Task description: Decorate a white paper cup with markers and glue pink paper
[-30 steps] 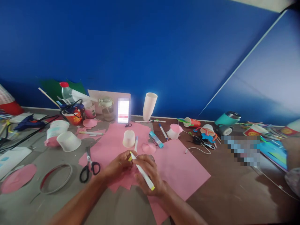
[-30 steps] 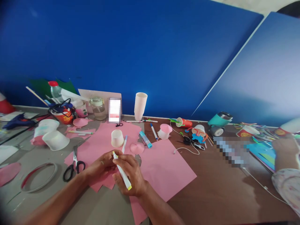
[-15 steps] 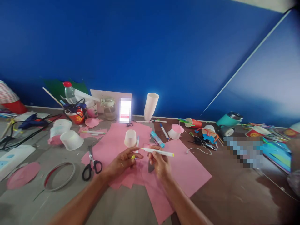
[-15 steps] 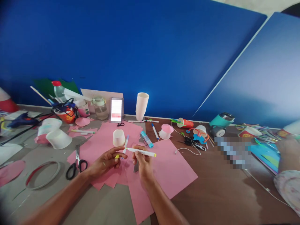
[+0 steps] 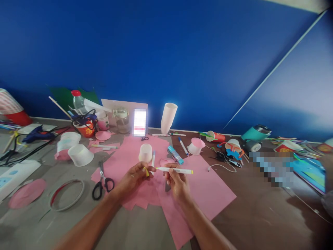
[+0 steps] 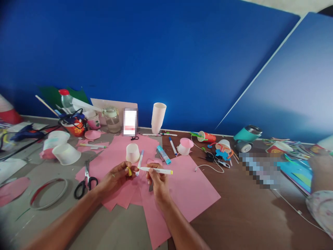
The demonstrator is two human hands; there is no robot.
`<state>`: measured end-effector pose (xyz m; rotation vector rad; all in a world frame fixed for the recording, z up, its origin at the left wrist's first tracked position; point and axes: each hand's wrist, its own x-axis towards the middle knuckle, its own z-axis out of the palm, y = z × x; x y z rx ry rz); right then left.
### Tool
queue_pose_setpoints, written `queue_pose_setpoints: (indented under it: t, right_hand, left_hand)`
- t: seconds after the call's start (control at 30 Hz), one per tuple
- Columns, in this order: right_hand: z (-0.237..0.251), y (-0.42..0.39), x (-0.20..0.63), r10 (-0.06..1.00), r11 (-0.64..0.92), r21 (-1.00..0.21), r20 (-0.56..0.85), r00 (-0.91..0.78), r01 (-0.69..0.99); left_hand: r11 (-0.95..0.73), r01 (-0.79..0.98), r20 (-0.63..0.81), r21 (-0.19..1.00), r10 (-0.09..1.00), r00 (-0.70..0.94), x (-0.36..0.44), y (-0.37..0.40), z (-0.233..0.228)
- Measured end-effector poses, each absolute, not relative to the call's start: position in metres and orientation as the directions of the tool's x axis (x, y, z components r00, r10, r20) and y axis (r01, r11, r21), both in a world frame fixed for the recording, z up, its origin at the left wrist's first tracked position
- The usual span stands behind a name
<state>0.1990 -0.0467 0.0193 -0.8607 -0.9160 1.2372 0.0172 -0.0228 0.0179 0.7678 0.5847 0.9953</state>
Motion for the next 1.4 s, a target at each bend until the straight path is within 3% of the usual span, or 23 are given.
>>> queue_pose_setpoints:
  t: [0.2,0.4,0.77,0.93,1.23,1.4]
  right_hand:
    - [0.025,-0.054,0.201,0.973,0.23,-0.959,0.228,0.032,-0.165]
    - [0.031,-0.058,0.204,0.917,0.396,-0.918,0.392,-0.074,0.037]
    - [0.03,-0.057,0.202,0.892,0.447,-0.892,0.44,-0.107,0.058]
    - [0.029,-0.058,0.201,0.912,0.405,-0.912,0.397,-0.099,0.072]
    - [0.03,-0.057,0.198,0.861,0.506,-0.851,0.488,-0.144,0.143]
    - [0.025,-0.058,0.196,0.87,0.489,-0.858,0.468,-0.153,0.158]
  left_hand:
    - [0.323,-0.551,-0.125,0.769,0.922,0.365,0.019,-0.022,0.02]
    - [0.323,-0.537,-0.126,0.779,0.92,0.37,0.018,-0.023,0.02]
    - [0.352,-0.532,-0.149,0.77,0.91,0.386,0.018,-0.024,0.018]
    - [0.347,-0.521,-0.159,0.78,0.915,0.372,0.021,-0.026,0.023]
    - [0.316,-0.442,-0.11,0.84,0.895,0.433,0.024,-0.032,0.028]
    - [0.268,-0.379,-0.091,0.886,0.902,0.423,0.026,-0.035,0.03]
